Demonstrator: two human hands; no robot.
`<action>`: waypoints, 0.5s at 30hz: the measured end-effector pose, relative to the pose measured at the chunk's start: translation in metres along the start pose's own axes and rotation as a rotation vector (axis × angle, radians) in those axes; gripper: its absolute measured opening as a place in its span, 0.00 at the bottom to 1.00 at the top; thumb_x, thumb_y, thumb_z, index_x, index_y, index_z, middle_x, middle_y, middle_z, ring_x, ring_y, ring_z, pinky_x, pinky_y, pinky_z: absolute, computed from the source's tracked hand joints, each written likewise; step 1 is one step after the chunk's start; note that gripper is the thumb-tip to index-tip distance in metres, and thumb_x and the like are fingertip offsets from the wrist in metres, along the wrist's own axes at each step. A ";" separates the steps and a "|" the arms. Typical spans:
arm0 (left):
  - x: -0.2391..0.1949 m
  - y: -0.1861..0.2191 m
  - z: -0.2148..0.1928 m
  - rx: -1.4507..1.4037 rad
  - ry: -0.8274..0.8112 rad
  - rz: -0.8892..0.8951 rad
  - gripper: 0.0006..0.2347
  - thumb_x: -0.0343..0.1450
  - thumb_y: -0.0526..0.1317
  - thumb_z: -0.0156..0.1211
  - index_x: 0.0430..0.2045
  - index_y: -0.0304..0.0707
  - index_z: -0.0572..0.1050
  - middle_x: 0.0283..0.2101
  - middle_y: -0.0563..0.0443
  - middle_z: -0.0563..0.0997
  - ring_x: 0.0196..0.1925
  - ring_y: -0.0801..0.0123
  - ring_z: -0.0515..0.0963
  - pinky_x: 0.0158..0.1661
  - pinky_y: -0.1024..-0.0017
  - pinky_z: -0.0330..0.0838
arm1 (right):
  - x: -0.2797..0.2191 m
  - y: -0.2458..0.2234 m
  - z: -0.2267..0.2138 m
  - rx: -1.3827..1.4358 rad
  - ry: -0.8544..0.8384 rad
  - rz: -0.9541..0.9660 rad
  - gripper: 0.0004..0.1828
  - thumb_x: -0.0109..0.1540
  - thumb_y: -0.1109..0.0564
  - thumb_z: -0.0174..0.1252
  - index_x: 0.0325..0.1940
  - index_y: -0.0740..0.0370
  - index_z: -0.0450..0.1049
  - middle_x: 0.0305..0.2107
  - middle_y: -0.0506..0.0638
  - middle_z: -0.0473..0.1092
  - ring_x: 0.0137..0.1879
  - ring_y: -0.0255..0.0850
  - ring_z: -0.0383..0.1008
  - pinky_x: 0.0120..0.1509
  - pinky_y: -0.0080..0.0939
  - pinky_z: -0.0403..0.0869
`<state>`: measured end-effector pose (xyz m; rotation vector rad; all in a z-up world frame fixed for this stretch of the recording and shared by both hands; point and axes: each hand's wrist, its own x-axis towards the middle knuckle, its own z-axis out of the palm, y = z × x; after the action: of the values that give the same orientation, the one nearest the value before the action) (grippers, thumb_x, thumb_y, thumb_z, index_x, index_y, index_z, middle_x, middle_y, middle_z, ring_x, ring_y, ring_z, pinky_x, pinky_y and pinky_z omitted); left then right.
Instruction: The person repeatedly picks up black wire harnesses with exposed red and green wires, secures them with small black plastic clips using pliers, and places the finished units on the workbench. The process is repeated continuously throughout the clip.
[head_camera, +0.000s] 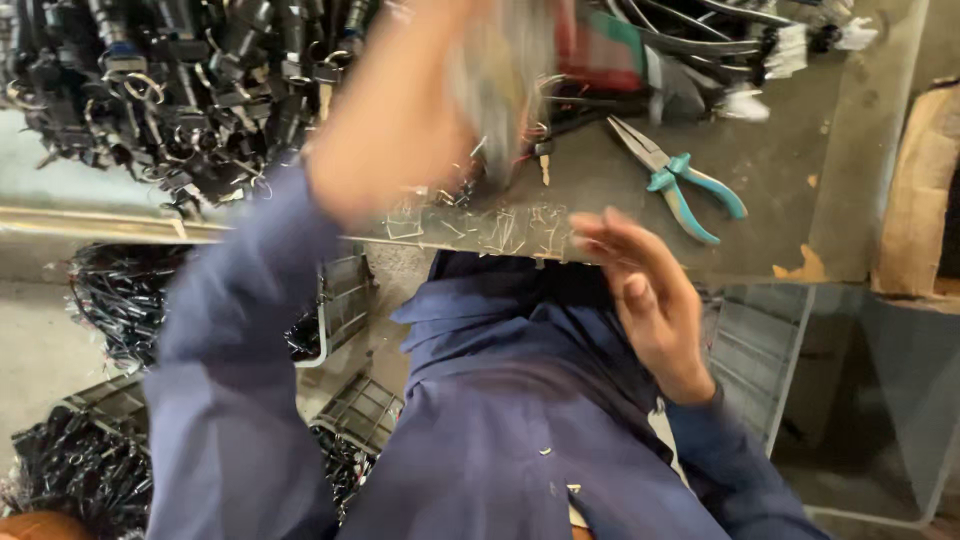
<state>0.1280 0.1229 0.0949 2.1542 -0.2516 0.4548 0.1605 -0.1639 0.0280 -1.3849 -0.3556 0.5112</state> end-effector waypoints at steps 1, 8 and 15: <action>-0.019 0.007 0.018 0.087 -0.161 0.091 0.17 0.69 0.33 0.68 0.51 0.35 0.71 0.54 0.39 0.76 0.56 0.49 0.77 0.56 0.62 0.72 | 0.013 -0.007 0.004 0.409 0.084 0.238 0.22 0.68 0.45 0.46 0.56 0.60 0.73 0.50 0.49 0.76 0.53 0.45 0.78 0.57 0.47 0.78; -0.130 0.017 0.168 -0.363 0.123 -0.335 0.20 0.65 0.24 0.57 0.51 0.37 0.72 0.50 0.42 0.76 0.54 0.51 0.77 0.56 0.65 0.72 | 0.050 -0.010 -0.071 1.161 -0.147 0.083 0.18 0.76 0.40 0.47 0.41 0.54 0.65 0.24 0.35 0.57 0.27 0.25 0.54 0.36 0.26 0.61; -0.105 0.036 0.158 -0.344 -0.009 -0.212 0.15 0.66 0.26 0.63 0.46 0.36 0.71 0.58 0.40 0.74 0.62 0.47 0.75 0.60 0.63 0.71 | 0.018 -0.016 -0.057 0.705 -0.370 -0.099 0.23 0.72 0.35 0.50 0.39 0.54 0.72 0.18 0.37 0.63 0.28 0.29 0.57 0.36 0.32 0.63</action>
<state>0.0560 -0.0252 -0.0058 1.8221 -0.0956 0.2578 0.2074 -0.2038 0.0335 -0.5857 -0.4808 0.7263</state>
